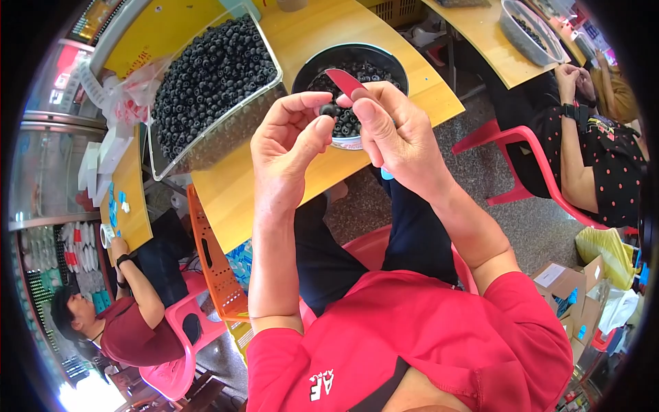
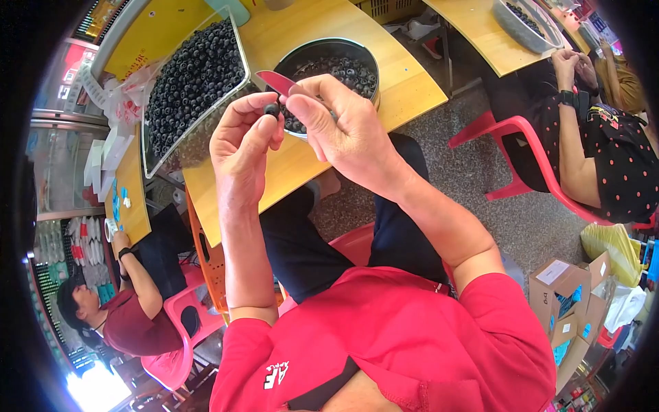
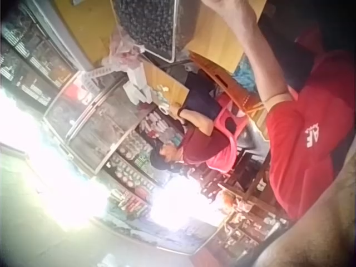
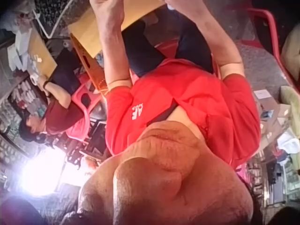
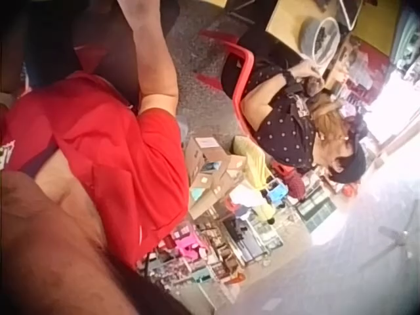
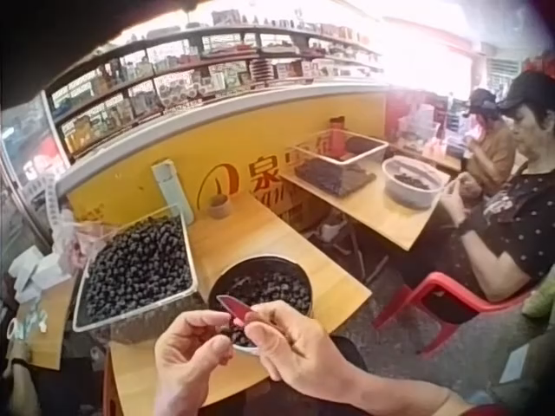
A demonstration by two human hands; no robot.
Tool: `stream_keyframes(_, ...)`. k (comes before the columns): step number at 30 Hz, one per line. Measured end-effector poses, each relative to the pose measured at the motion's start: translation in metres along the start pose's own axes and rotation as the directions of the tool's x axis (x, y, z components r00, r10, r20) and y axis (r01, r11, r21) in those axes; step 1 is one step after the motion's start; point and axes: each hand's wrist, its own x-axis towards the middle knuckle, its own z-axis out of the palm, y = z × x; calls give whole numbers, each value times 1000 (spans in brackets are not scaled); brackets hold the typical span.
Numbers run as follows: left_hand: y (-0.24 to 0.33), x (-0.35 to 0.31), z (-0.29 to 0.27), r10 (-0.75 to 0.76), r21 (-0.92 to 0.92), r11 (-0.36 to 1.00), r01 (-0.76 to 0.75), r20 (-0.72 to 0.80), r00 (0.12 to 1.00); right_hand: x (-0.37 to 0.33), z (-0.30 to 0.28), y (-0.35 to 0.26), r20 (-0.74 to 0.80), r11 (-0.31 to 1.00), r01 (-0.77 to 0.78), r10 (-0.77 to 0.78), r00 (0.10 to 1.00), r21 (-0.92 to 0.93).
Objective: Peel and process small black seeds using a small knife.
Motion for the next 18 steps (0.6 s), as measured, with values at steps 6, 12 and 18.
stream_keyframes(6,-6,-1,0,-51,-181,982,52,11,999,-3,-1,5,21,1000,-1,2,1000,-18)
stream_keyframes(12,-9,-3,0,-27,-262,964,35,34,999,0,-4,2,112,960,127,-102,988,-248)
stream_keyframes(18,-5,-3,-4,-6,-77,997,10,58,998,2,-7,2,155,950,115,-72,985,-290)
